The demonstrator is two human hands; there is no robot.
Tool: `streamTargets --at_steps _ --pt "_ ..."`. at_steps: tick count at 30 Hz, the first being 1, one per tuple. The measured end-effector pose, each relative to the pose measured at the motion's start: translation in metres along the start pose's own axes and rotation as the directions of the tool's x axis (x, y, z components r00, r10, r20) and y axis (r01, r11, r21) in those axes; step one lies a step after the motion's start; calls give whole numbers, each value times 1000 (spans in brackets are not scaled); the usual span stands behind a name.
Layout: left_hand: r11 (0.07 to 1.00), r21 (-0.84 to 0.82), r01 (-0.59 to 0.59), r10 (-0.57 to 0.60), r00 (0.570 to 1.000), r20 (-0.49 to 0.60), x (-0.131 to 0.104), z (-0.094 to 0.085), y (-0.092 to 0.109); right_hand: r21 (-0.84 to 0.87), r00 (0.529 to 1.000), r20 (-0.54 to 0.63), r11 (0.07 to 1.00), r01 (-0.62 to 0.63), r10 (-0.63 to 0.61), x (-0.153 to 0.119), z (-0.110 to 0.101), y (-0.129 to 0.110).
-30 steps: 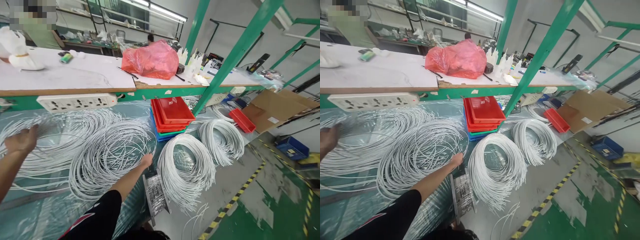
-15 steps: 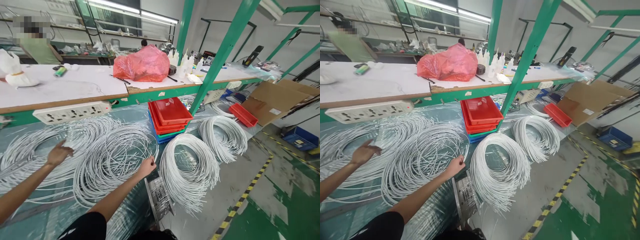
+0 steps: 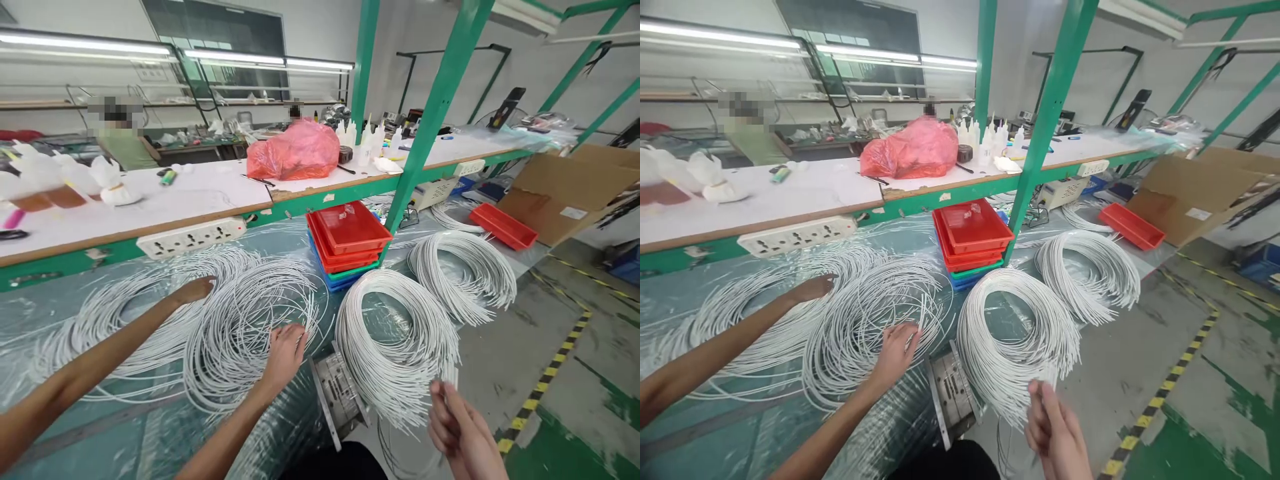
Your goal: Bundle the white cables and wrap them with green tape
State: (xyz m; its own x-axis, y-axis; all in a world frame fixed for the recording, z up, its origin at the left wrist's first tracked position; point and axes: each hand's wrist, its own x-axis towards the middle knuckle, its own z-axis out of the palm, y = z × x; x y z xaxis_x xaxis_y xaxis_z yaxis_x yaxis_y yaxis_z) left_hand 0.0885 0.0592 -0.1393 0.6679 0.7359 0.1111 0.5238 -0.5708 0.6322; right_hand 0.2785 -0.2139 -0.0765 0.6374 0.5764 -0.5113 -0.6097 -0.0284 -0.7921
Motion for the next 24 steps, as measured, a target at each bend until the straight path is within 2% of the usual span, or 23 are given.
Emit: streamTargets --at_steps 3,5,8,11,15,19,22,24 --pt "966 -251 55 -27 993 114 -19 -11 29 -1 992 117 999 54 -53 4 31 -2" --pt "926 -372 62 -7 989 147 -34 -15 50 21 983 162 997 81 -83 6 55 1" --pt "904 -423 61 31 978 207 -57 -13 79 101 975 178 988 120 -137 10 91 11" --pt "919 -389 60 43 967 251 -74 -3 99 145 972 205 985 91 -119 12 115 24" --pt "946 -324 13 61 975 215 -82 7 106 181 975 211 983 29 -68 10 122 36" --pt "954 -301 2 66 975 214 -85 9 101 250 954 284 968 21 -94 7 122 41" --pt "947 -309 -84 121 987 102 -87 17 102 256 936 332 966 31 -118 8 119 27" --pt "932 -345 -108 142 987 76 -87 29 110 242 933 334 969 49 -131 9 110 5"
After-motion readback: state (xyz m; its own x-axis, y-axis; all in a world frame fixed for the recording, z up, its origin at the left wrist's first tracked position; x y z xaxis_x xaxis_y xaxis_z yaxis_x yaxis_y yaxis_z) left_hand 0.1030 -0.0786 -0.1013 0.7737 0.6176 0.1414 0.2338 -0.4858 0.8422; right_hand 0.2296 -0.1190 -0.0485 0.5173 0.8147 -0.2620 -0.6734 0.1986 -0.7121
